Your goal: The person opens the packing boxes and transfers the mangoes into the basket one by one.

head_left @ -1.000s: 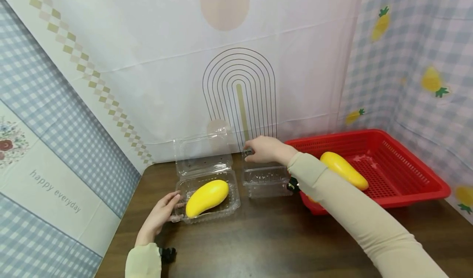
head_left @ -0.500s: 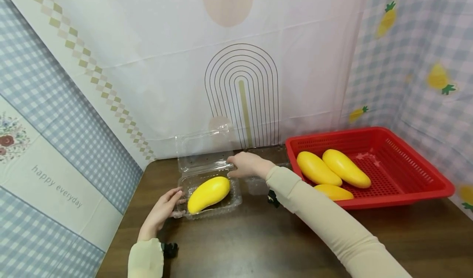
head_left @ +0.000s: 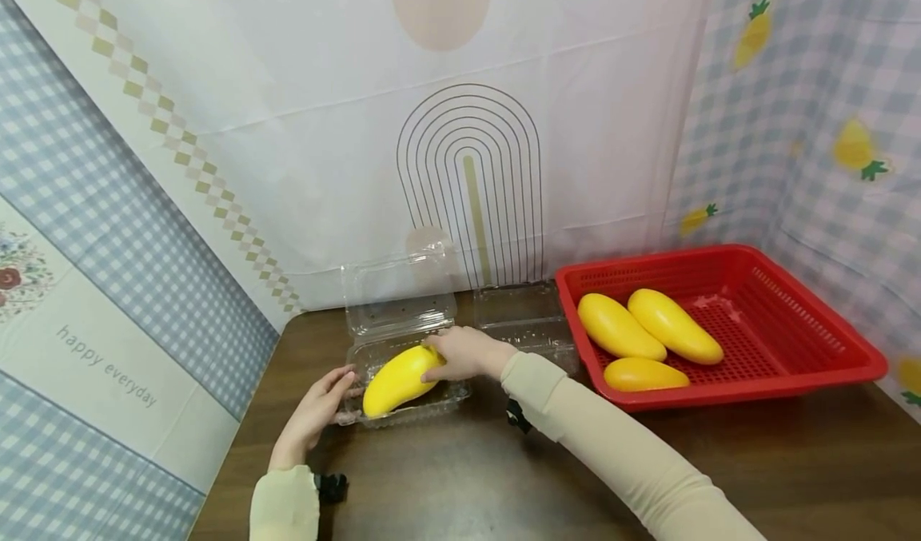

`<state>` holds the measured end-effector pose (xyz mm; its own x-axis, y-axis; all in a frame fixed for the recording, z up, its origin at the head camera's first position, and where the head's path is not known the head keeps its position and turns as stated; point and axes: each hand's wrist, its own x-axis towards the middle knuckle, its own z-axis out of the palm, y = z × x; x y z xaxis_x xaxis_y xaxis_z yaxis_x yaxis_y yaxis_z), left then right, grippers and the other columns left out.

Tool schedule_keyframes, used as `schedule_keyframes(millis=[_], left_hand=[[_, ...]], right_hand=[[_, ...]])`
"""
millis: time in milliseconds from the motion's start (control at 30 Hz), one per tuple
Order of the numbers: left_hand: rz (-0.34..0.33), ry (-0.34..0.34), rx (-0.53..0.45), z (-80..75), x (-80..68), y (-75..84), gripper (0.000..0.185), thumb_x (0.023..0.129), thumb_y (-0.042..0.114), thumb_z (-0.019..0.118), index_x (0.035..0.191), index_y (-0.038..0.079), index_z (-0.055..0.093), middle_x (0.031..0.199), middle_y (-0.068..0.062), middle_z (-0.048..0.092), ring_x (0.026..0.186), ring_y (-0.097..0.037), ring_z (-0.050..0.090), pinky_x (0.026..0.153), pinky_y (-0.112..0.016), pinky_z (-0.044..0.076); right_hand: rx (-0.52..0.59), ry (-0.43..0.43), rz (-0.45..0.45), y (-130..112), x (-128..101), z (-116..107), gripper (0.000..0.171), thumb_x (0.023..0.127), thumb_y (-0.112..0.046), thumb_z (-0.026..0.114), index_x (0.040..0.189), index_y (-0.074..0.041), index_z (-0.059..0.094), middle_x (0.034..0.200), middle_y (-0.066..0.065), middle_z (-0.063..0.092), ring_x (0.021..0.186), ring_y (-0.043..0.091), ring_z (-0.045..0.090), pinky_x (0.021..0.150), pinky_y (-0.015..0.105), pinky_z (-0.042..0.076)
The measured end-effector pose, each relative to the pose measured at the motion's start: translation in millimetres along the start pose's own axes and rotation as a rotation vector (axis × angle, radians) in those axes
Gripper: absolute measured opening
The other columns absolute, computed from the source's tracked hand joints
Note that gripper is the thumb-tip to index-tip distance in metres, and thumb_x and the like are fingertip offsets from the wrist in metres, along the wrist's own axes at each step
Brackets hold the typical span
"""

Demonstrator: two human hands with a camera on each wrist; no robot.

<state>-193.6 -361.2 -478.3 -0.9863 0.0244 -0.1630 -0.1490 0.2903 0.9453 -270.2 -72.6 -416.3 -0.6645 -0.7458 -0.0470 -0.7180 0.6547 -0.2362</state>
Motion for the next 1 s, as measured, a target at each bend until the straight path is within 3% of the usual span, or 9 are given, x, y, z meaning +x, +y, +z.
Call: schedule_keyframes(millis=[267,600,867,1000], left_hand=[[-0.017,0.021,0.030,-2.1,-3.2,2.8,0.055,0.110,0.032,0.045,0.153,-0.001,0.037,0.150,-0.028,0.042,0.131,-0.039,0.050,0.069,-0.030,0.058],[-0.020,0.017,0.027,-0.9,0.8,0.4,0.056,0.109,0.033,0.045,0.152,-0.001,0.037,0.152,-0.028,0.041,0.134,-0.041,0.047,0.072,-0.029,0.057],[-0.027,0.019,0.036,-1.1,0.9,0.1,0.055,0.110,0.033,0.044,0.152,0.000,0.038,0.153,-0.028,0.039,0.133,-0.041,0.047,0.075,-0.030,0.057],[-0.026,0.024,0.035,-1.5,0.6,-0.8,0.055,0.109,0.033,0.045,0.152,0.000,0.038,0.152,-0.028,0.040,0.133,-0.040,0.047,0.074,-0.028,0.057]], right_hand=[[-0.026,-0.063,0.045,-16.4,-0.8,8.8,0.086,0.090,-0.057,0.070,0.157,-0.014,0.036,0.142,0.008,0.058,0.131,0.021,0.054,0.116,0.052,0.030],[-0.001,-0.025,0.059,-17.7,7.1,23.2,0.091,0.087,-0.056,0.073,0.153,-0.006,0.035,0.144,0.012,0.052,0.122,0.025,0.058,0.103,0.039,0.047],[-0.033,-0.010,0.051,-18.5,10.0,32.8,0.094,0.086,-0.059,0.072,0.159,-0.021,0.028,0.143,0.008,0.053,0.119,0.023,0.060,0.101,0.040,0.045],[-0.043,0.007,0.044,-19.6,10.8,34.8,0.092,0.085,-0.059,0.074,0.157,-0.020,0.032,0.147,0.008,0.051,0.126,0.023,0.056,0.102,0.042,0.045]])
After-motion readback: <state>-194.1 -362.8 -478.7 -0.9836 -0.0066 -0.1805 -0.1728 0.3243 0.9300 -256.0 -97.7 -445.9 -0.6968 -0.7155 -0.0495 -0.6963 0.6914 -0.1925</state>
